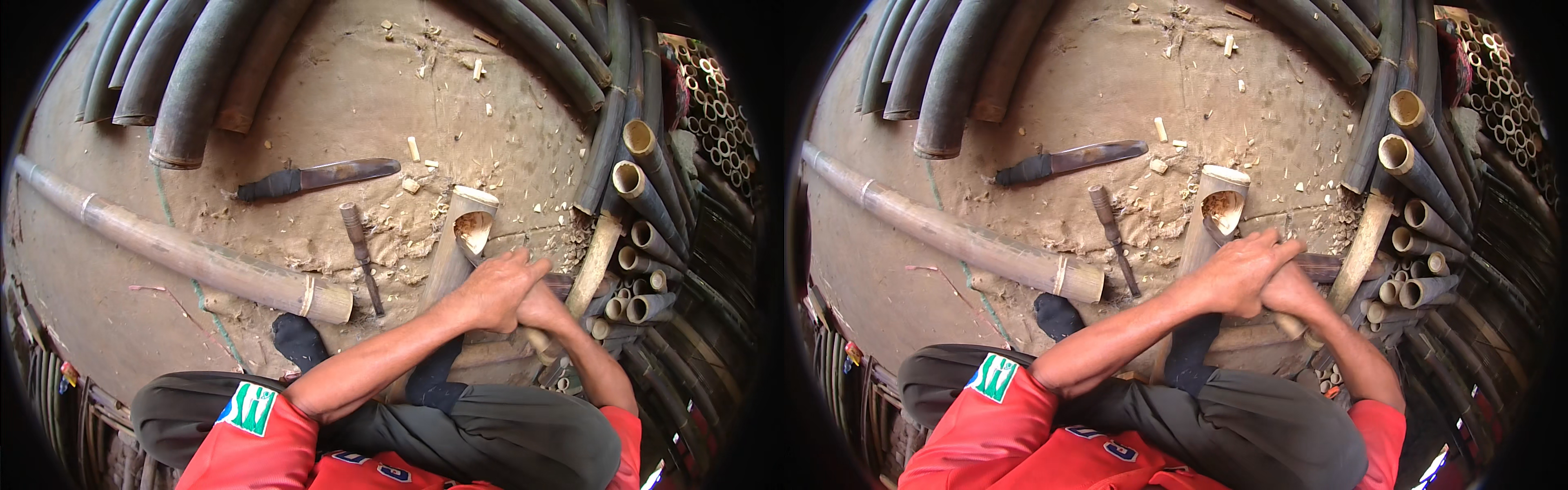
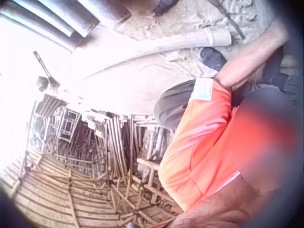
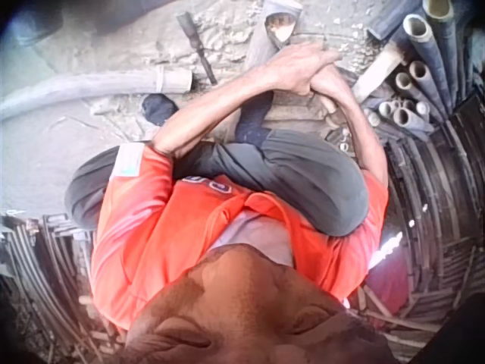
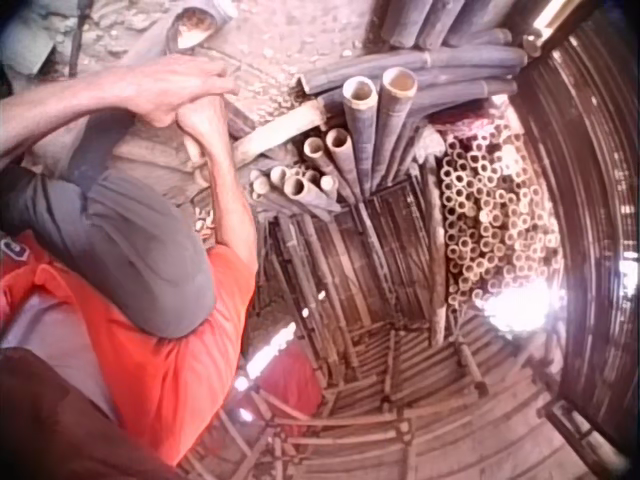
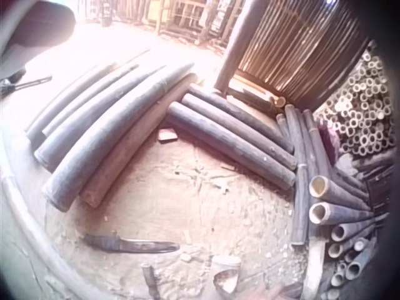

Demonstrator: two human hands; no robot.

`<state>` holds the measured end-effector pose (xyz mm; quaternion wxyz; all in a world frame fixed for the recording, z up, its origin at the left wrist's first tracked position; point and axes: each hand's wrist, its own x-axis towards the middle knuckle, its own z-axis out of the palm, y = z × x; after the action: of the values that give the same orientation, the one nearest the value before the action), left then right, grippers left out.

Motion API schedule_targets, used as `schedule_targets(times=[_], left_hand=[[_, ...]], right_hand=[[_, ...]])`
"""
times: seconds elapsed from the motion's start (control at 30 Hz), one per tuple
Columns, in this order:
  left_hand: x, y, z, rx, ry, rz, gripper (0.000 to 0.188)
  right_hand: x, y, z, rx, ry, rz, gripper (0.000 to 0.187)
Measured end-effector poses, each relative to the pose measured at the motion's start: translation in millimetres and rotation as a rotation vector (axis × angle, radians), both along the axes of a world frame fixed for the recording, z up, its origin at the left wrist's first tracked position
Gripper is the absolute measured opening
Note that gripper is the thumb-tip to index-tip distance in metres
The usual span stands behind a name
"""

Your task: The person carves a section of bamboo using a knife and a chisel, scraping the outer surface and cleaning out the interior cavity.

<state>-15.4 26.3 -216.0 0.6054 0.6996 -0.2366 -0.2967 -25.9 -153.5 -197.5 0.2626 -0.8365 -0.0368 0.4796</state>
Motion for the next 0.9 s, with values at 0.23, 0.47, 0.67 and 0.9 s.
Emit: schedule_targets(times=[0.23, 0.47, 0.67, 0.9], left_hand=[[50, 10, 12, 0.323, -0.003, -0.696, 0.066], [38, -43, 13, 0.243, -0.239, 0.062, 0.095], [49, -38, -9, 0.073, -0.263, 0.805, 0.104], [41, -50, 21, 0.322, 0.211, 0.311, 0.099]], right_hand=[[-45, 37, -20, 0.301, 0.346, -0.802, 0.04], [77, -16, 30, -0.177, -0.016, 0.049, 0.043], [157, 36, 6, -0.079, -0.428, 0.815, 0.009], [118, -24, -29, 0.159, 0.345, 0.351, 0.024]])
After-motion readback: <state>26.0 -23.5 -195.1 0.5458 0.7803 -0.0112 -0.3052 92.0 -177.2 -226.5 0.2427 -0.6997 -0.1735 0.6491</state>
